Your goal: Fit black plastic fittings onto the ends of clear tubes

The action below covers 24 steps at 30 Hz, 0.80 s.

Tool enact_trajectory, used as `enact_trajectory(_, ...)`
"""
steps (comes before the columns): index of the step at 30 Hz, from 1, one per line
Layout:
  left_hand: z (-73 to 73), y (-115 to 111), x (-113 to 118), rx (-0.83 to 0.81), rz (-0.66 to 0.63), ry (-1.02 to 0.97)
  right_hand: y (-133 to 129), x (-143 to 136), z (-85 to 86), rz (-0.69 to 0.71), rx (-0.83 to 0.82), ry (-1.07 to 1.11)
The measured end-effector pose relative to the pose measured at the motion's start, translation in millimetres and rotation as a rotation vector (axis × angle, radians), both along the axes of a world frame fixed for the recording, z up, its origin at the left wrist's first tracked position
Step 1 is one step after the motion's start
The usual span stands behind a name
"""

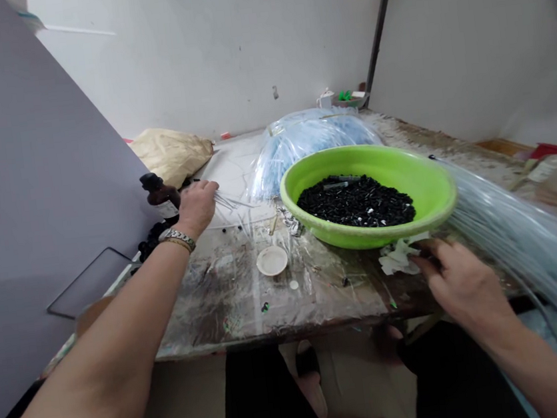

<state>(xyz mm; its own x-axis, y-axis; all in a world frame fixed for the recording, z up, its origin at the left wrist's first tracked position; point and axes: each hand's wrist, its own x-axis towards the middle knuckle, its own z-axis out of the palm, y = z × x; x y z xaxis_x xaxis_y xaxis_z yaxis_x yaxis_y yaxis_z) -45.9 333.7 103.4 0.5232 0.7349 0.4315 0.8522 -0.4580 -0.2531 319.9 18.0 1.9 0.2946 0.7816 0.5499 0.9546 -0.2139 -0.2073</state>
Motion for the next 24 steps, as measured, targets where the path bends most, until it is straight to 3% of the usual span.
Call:
enact_trajectory(6, 31.0, 6, -12, 0.111, 0.016, -0.211, -7, 0, 7.0, 0.013, 0.001, 0.050)
enact_trajectory(12, 39.4, -2, -17, 0.128, -0.034, -0.203, -13, 0, 4.7, 0.039, 0.182, 0.099)
enact_trajectory(16, 27.9, -12, -10, 0.010, -0.108, -0.042, -20, -1, 3.9, 0.071, 0.200, 0.089)
enact_trajectory(19, 11.1, -18, 0, -0.102, -0.143, 0.126, -25, -2, 4.8, 0.070, 0.215, 0.089)
enact_trajectory(24, -17.0, -21, 17, -0.203, -0.112, 0.233, -32, -7, 11.0, 0.091, 0.214, 0.105)
